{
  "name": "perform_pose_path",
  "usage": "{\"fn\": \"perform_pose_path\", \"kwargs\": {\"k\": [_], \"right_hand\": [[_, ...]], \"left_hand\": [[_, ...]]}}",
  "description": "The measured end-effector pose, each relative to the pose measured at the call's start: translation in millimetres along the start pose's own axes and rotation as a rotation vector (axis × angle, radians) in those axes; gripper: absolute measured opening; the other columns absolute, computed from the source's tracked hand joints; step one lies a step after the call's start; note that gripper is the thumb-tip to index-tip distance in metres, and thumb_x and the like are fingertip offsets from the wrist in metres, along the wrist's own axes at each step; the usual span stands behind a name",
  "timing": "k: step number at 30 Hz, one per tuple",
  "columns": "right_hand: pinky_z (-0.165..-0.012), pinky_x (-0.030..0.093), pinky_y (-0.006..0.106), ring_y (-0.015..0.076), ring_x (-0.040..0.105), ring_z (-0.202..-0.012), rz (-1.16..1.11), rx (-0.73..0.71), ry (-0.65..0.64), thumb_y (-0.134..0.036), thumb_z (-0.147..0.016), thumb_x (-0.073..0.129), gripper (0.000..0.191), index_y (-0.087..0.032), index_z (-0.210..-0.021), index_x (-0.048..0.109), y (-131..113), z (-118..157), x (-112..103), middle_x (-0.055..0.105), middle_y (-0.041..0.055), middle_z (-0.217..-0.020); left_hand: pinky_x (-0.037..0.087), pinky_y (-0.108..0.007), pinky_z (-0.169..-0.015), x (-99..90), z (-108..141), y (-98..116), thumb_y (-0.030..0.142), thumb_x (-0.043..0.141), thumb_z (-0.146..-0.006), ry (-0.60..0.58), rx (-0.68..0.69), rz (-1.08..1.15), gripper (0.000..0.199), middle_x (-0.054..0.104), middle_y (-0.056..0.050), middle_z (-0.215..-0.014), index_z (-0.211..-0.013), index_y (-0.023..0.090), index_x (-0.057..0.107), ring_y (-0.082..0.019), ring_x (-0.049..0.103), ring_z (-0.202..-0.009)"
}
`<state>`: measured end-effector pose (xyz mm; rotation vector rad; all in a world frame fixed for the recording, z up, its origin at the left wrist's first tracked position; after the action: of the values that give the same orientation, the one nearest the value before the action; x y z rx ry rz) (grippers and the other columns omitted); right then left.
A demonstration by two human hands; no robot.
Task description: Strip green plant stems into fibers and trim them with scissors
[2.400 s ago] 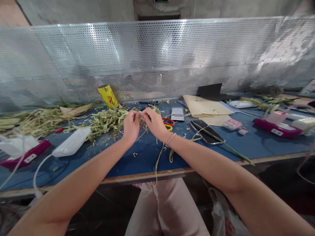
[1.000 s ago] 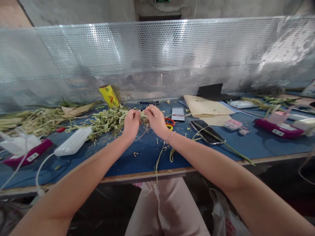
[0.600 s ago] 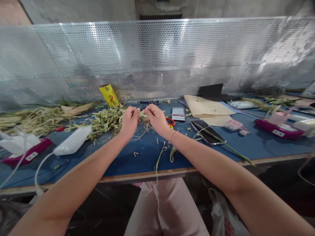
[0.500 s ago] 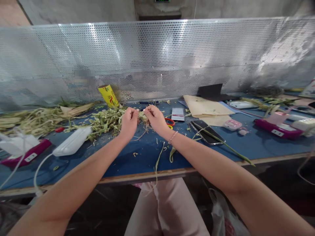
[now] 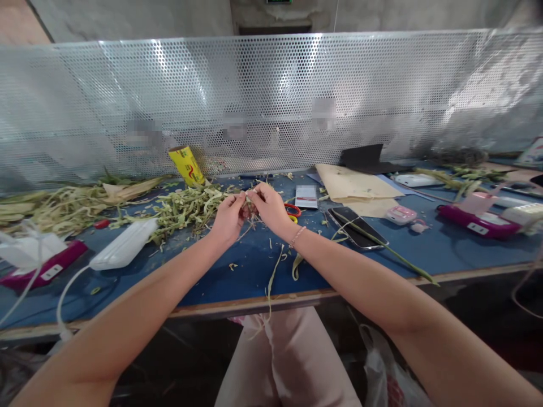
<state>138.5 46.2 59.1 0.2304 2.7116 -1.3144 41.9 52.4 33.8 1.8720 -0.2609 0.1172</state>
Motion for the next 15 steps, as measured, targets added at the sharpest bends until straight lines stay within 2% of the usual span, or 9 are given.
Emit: {"fn": "perform_pose_path", "kwargs": {"k": [4,9,15], "right_hand": [[-0.053,0.030,0.022,0.0074,0.036,-0.051,0.058,-0.054,-0.005,-0.032,-0.080,0.045,0.025,-0.019,-0.060,0.036,-5.4,2.0,0.2,0.039,-0.0062,-0.052],[-0.053,0.027,0.021,0.0075,0.032,-0.053,0.052,-0.106,-0.004,-0.033,-0.080,0.045,0.028,-0.019,-0.058,0.032,-10.1,3.5,2.7,0.033,-0.0059,-0.053],[-0.048,0.025,0.021,0.0070,0.031,-0.048,-0.106,0.022,-0.001,-0.032,-0.079,0.046,0.026,-0.020,-0.059,0.035,4.5,0.4,7.6,0.031,-0.0069,-0.049]], "left_hand": [[0.033,-0.023,-0.047,-9.5,-1.3,5.0,0.036,0.054,-0.076,0.048,0.121,-0.193,0.023,0.045,0.003,-0.053,-0.065,0.018,0.046,-0.008,0.041,-0.047],[0.031,-0.024,-0.049,-16.5,3.8,21.0,0.035,0.045,-0.082,0.147,0.312,-0.511,0.020,0.042,0.003,-0.054,-0.069,0.019,0.045,-0.010,0.040,-0.049],[0.029,-0.024,-0.048,-12.7,7.1,32.4,0.028,0.044,-0.081,0.164,0.359,-0.568,0.018,0.038,0.005,-0.050,-0.066,0.020,0.040,-0.010,0.036,-0.046]]}}
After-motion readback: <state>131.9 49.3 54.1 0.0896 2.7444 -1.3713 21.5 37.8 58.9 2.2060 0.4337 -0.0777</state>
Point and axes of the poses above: each hand's wrist, its own z-axis away from the middle knuckle, its own x-axis out of the palm, y = z × x, the point moved 9 cm from there along -z, towards the middle knuckle
